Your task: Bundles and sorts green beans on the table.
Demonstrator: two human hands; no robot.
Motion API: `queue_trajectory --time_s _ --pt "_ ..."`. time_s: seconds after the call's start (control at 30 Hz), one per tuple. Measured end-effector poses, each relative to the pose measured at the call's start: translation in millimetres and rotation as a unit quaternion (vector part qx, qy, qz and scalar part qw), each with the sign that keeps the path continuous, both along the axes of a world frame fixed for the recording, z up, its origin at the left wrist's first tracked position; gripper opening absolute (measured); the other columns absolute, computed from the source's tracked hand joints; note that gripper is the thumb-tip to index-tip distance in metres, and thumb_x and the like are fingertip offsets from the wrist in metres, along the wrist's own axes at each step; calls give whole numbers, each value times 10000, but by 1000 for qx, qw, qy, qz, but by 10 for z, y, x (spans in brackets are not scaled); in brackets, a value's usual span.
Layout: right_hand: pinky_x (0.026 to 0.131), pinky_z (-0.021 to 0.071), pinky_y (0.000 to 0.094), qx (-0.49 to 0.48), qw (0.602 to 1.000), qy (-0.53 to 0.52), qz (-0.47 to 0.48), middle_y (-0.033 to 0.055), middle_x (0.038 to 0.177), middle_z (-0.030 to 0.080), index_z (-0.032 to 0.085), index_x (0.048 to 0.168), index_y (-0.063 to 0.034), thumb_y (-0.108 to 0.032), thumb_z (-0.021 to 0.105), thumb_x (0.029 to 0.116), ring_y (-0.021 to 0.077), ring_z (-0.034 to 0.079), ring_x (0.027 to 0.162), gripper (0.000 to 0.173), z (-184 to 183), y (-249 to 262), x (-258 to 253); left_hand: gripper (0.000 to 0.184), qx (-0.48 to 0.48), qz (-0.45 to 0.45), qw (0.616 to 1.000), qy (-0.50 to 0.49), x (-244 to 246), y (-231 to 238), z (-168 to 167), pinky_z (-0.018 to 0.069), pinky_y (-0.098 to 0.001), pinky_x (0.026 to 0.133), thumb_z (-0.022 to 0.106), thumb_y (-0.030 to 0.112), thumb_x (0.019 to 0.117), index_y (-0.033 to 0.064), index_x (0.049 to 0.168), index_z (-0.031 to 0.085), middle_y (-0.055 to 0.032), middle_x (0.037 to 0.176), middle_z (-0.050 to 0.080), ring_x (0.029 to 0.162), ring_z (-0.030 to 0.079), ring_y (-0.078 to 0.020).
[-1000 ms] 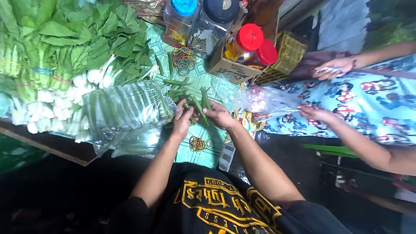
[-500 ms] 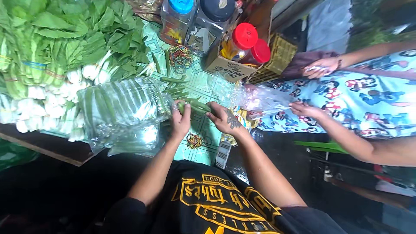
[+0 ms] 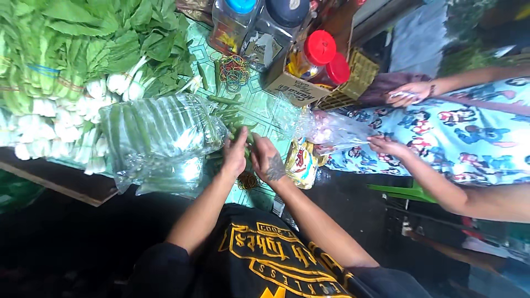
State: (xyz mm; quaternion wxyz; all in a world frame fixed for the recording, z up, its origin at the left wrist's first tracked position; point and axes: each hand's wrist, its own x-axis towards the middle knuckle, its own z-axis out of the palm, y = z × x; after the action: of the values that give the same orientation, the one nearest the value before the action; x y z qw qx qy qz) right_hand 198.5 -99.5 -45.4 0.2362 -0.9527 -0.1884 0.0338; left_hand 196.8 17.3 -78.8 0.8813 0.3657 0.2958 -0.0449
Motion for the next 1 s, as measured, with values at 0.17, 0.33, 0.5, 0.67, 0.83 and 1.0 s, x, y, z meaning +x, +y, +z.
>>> queue_trajectory --time_s 0.17,0.33,0.5,0.67,0.83,1.0 --pt "754 615 450 -55 993 -87 64 163 991 715 614 1395 -41 -118 581 971 301 723 876 432 -172 -96 16 373 -34 9 999 23 2 73 -55 564 -390 870 676 375 974 122 1248 678 -57 1165 691 1027 660 -187" --pt "754 610 497 -72 992 -85 66 145 898 736 593 1326 -21 -139 611 966 325 738 830 379 -165 -203 -99 345 -104 25 993 55 -138 84 -58 552 -384 852 535 371 1036 146 1285 615 -53 1167 674 1021 651 -184" --pt "751 614 543 -7 996 53 -71 152 974 726 593 1252 -5 -116 657 962 314 734 853 316 -85 -498 -249 213 -202 135 970 19 -111 104 -174 559 -429 852 430 228 1051 130 995 611 -56 942 680 905 677 -224" --pt "738 625 487 100 968 128 -192 153 1039 699 551 1248 -4 -182 624 1012 260 717 810 304 -73 -833 -11 192 -252 46 964 -66 -282 175 -292 576 -438 841 482 266 1043 189 1019 656 11 812 660 792 672 -177" --pt "767 637 402 237 950 192 -74 120 1133 689 564 1273 -10 -146 626 998 197 713 865 313 -13 -516 382 254 -284 -62 952 -97 -416 200 -269 529 -539 987 433 323 1076 182 1070 645 -50 1072 687 1069 673 -266" --pt "821 602 425 88 973 210 -43 169 1270 613 635 1276 -62 -262 628 1004 248 678 978 337 -174 -364 382 274 -126 -132 980 -76 -719 412 -80 569 -334 577 446 370 1090 149 1037 599 9 727 521 577 549 -127"
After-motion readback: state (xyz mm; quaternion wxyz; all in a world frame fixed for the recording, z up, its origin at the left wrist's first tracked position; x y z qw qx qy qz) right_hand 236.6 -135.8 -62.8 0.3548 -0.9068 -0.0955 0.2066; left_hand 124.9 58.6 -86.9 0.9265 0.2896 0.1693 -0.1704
